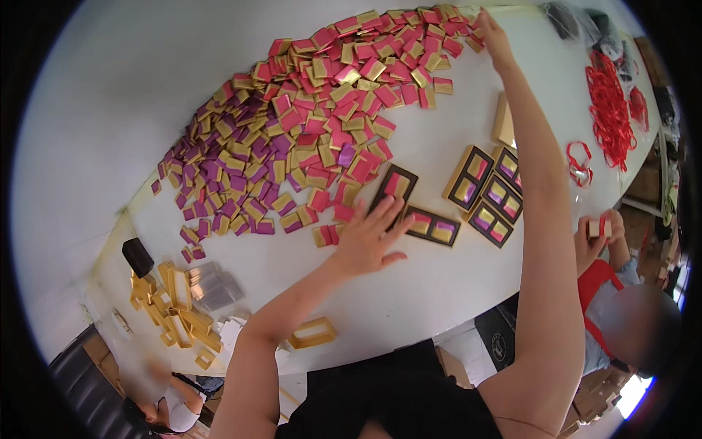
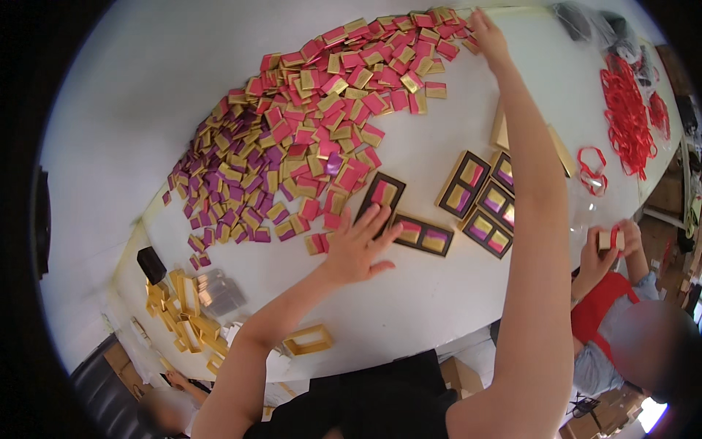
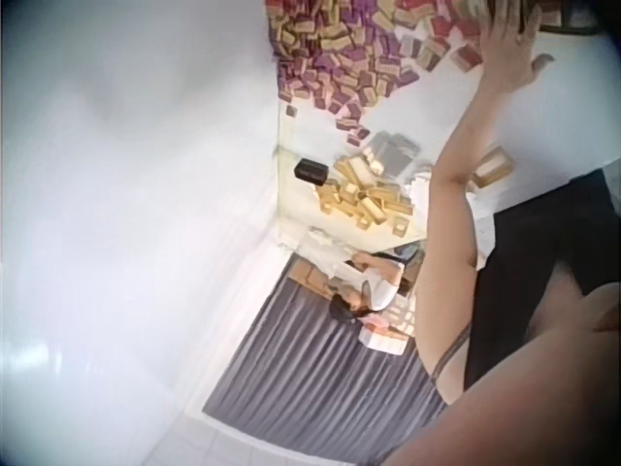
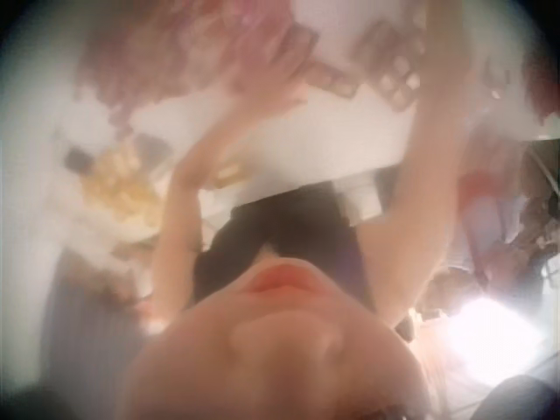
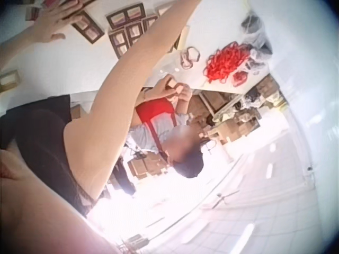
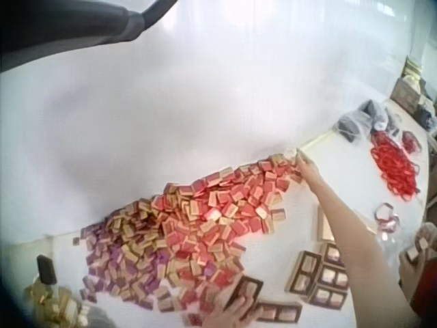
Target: The person assembles cosmetic compacts by placing a clear plastic insert into a gold-colored box, inserting a makeup palette, and closing the box. The person repeats this process for multiple units, then organizes the finished compacts and empty boxes on the table.
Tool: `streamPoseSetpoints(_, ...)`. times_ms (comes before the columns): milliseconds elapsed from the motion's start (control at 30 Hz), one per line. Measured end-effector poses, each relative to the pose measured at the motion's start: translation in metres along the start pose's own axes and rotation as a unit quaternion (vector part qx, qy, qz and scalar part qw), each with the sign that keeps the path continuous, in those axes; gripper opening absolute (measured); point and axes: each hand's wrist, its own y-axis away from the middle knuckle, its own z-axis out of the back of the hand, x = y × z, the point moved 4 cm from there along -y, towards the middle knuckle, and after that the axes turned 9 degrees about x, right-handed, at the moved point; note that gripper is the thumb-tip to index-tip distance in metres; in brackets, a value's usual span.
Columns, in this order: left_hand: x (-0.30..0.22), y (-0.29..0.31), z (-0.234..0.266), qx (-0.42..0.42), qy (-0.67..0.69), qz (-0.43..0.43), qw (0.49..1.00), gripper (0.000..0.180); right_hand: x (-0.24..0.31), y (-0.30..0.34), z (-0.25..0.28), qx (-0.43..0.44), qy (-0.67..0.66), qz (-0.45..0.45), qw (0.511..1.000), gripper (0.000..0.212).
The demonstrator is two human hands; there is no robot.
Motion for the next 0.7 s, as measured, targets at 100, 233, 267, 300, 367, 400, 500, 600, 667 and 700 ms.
streamPoseSetpoints(100, -0.009, -0.012, -0.008, -0.018, 0.045, -0.022, 0.999, 0.077, -0.034, -0.044, -0.009, -0.042, -0.105, -0.102, 0.988, 0.055)
streamPoseSetpoints(233, -0.019, -0.027, -0.014, -0.028, 0.030, 0.001, 0.999, 0.076, 0.012, -0.004, -0.062, -0.044, 0.320, 0.081, 0.943, 0.047)
streamPoseSetpoints(267, -0.020, -0.031, -0.015, -0.025, 0.016, 0.007, 1.000, 0.076, 0.004, -0.001, -0.065, -0.063, 0.349, 0.105, 0.929, 0.047)
streamPoseSetpoints(300, -0.020, -0.034, -0.016, -0.023, 0.031, 0.013, 0.999, 0.073, 0.003, 0.001, -0.066, -0.052, 0.338, 0.105, 0.934, 0.047)
streamPoseSetpoints(367, -0.021, -0.046, -0.015, -0.038, 0.040, 0.002, 0.998, 0.072, 0.001, 0.007, -0.071, -0.032, 0.322, 0.094, 0.942, 0.048)
streamPoseSetpoints(400, -0.021, -0.056, -0.014, -0.046, 0.043, -0.002, 0.998, 0.071, 0.007, 0.016, -0.076, -0.078, 0.349, 0.116, 0.927, 0.049)
streamPoseSetpoints(500, -0.023, -0.086, -0.012, -0.053, 0.047, -0.028, 0.997, 0.069, 0.002, 0.032, -0.097, -0.085, 0.315, 0.135, 0.936, 0.045)
streamPoseSetpoints(600, -0.023, -0.103, -0.012, -0.064, 0.052, -0.042, 0.996, 0.067, 0.033, 0.076, -0.137, 0.023, 0.171, 0.105, 0.980, 0.039)
streamPoseSetpoints(667, -0.023, -0.103, -0.010, -0.072, 0.046, -0.044, 0.995, 0.067, 0.062, 0.126, -0.171, -0.126, 0.256, 0.120, 0.951, 0.036)
streamPoseSetpoints(700, -0.021, -0.099, -0.016, -0.109, 0.056, -0.069, 0.990, 0.064, 0.066, 0.133, -0.181, -0.126, 0.193, 0.141, 0.963, 0.036)
